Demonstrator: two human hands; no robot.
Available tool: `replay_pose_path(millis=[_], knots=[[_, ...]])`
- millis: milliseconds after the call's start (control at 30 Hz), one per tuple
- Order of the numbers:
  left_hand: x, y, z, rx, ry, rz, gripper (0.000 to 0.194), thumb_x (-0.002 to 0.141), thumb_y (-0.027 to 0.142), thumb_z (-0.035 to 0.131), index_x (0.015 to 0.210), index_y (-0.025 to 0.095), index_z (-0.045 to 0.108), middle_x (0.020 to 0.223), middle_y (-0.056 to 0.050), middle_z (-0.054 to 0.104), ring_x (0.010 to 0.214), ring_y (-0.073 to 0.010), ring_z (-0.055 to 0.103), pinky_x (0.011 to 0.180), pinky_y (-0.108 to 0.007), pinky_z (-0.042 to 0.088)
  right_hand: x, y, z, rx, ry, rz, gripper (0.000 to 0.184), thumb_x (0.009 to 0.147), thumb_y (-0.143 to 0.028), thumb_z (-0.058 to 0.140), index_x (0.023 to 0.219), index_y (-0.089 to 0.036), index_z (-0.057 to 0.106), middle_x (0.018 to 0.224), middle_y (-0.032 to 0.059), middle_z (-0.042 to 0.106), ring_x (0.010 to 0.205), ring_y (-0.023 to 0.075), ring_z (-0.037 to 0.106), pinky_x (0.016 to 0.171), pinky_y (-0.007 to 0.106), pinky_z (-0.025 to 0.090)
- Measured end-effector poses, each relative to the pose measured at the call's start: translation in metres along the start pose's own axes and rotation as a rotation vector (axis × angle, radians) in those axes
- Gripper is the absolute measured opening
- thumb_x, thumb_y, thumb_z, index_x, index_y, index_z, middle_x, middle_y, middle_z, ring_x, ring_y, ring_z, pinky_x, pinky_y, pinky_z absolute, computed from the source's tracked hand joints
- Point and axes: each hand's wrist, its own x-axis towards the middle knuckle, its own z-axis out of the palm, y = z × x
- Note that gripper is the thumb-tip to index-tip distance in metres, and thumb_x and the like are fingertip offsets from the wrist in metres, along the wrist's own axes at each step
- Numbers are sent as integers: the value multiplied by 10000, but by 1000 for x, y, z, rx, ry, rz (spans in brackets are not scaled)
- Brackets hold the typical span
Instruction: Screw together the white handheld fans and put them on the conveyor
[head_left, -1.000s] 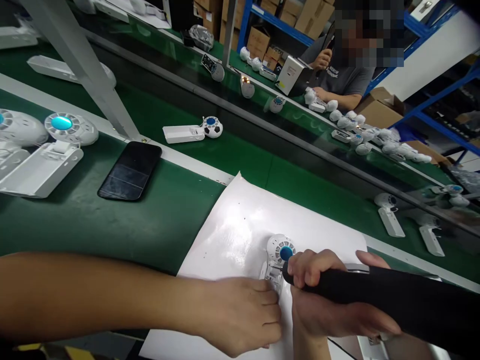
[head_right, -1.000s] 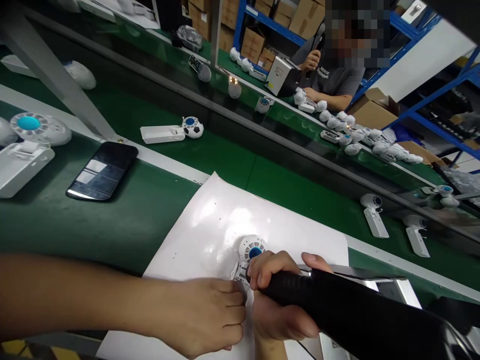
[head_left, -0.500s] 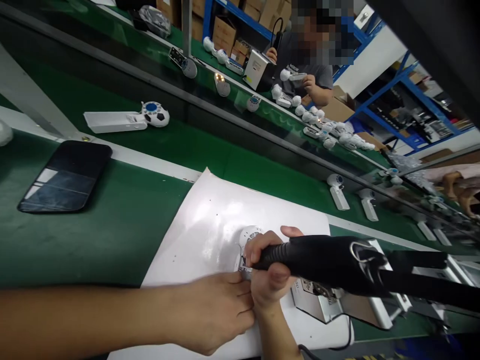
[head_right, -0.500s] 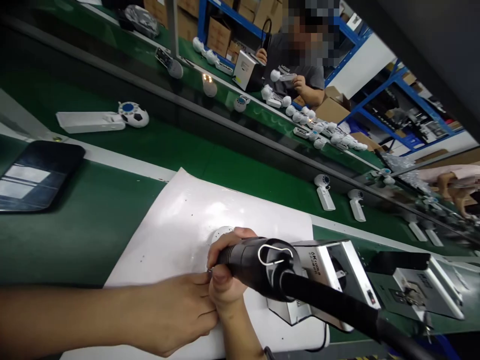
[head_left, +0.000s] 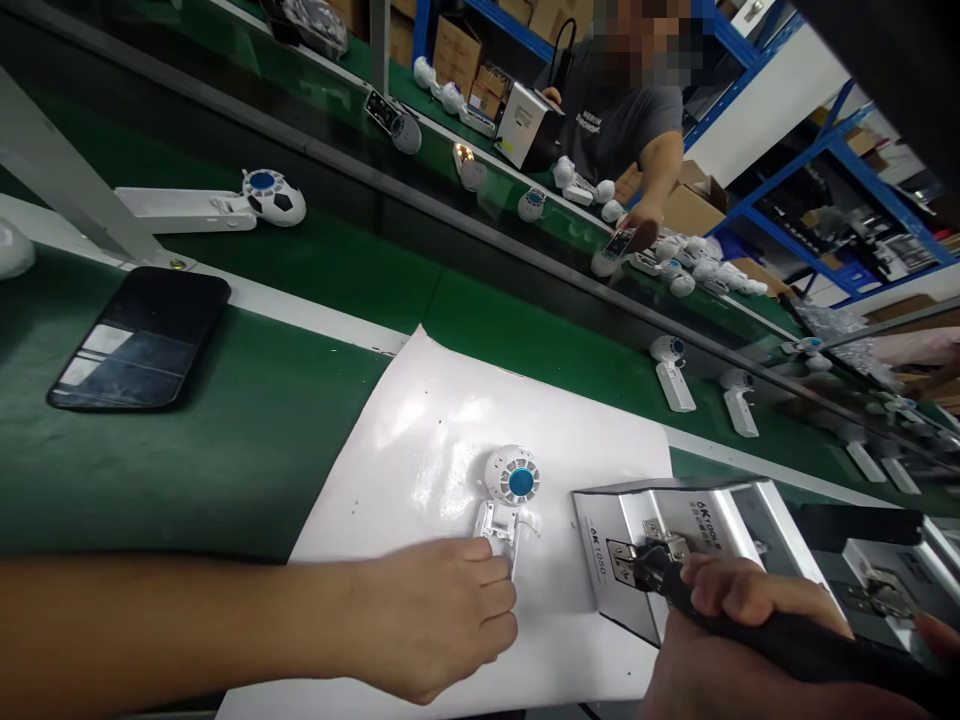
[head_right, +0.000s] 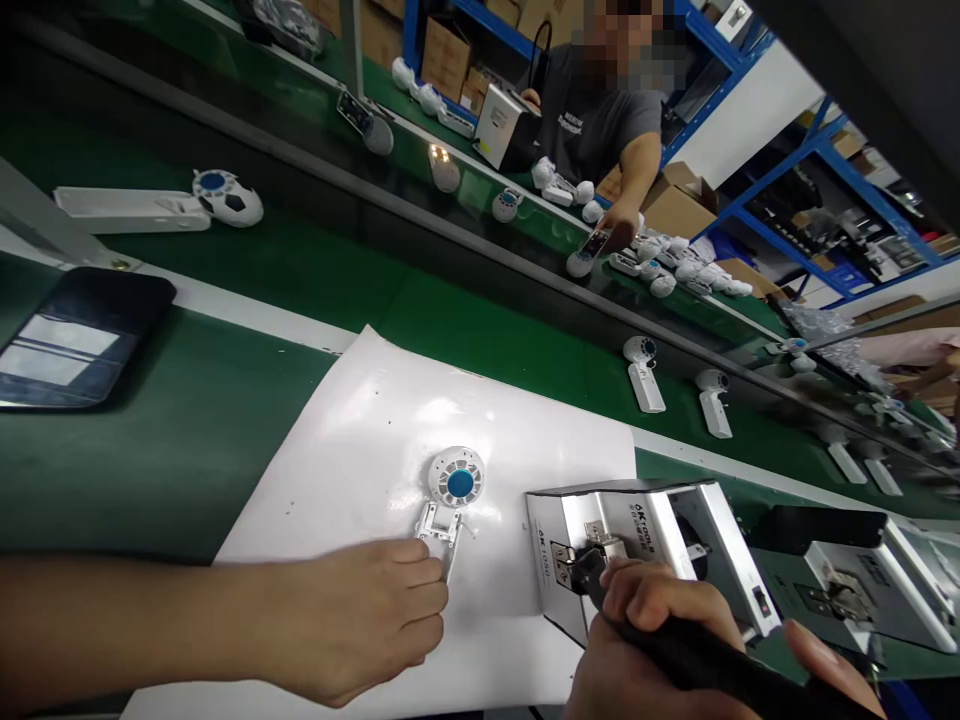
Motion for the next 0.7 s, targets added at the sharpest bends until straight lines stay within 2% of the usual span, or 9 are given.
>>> replay_pose_path(millis=[67, 133, 167, 200, 267, 333, 433, 567, 700], knots=[[1, 0, 2, -6, 16, 6, 146, 980, 292, 704, 945, 160, 651, 893, -58, 612, 808, -204, 526, 789, -354, 449, -4, -8, 10, 74, -93, 32, 574, 975, -714, 415, 634, -257, 479, 530, -27, 355, 454, 151, 379, 490, 358, 398], [1, -1, 4, -18, 30, 17, 145, 994, 284, 676, 934, 154, 649, 886, -59, 604, 802, -204, 525, 787, -357, 448, -8, -18, 29, 195, -213, 130, 521, 1031, -609, 384, 675, -257, 528, 500, -25, 401, 428, 166, 423, 435, 355, 418], [1, -2, 5, -23, 34, 21, 143, 998, 275, 662, 927, 151, 647, 884, -59, 602, 798, -204, 525, 785, -359, 448, -10, -22, 41, 261, -170, 132, 484, 1043, -609, 378, 783, -267, 598, 510, -37, 427, 416, 160, 414, 412, 340, 414], [2, -2, 5, -29, 34, 24, 135, 992, 265, 660, 924, 149, 646, 883, -59, 602, 796, -206, 527, 785, -362, 448, -12, -25, 54, 310, -120, 106, 432, 1036, -652, 397, 976, -301, 642, 537, -63, 461, 406, 148, 398, 405, 325, 423], [2, -2, 5, -37, 24, 27, 123, 957, 259, 691, 926, 148, 647, 888, -58, 609, 802, -210, 532, 790, -368, 452, -14, -24, 76, 386, -78, 68, 500, 989, -764, 424, 1254, -366, 570, 580, -101, 523, 393, 134, 379, 398, 308, 432], [2, -2, 4, -33, 17, 24, 152, 912, 275, 733, 934, 147, 655, 891, -59, 618, 815, -215, 540, 804, -372, 462, -15, -18, 90, 425, -135, 86, 579, 944, -815, 468, 1315, -373, 509, 598, -115, 556, 393, 134, 396, 404, 304, 444], [2, -2, 2, -12, 23, 28, 179, 884, 299, 757, 931, 151, 669, 879, -60, 628, 815, -214, 542, 820, -376, 477, -15, -6, 96, 449, -196, 135, 561, 937, -809, 496, 1272, -359, 486, 592, -122, 558, 388, 123, 390, 414, 290, 444], [2, -2, 2, 3, 35, 31, 162, 880, 290, 752, 921, 152, 679, 849, -53, 624, 793, -207, 532, 800, -377, 483, -17, 0, 96, 492, -186, 195, 462, 956, -740, 532, 1204, -356, 465, 594, -126, 550, 401, 113, 391, 432, 265, 438], [2, -1, 3, 1, 21, 23, 135, 926, 283, 703, 930, 153, 670, 849, -49, 610, 787, -203, 529, 786, -375, 470, -17, 0, 96, 500, -173, 224, 478, 929, -744, 575, 1177, -353, 458, 587, -129, 546, 396, 117, 391, 434, 274, 433]])
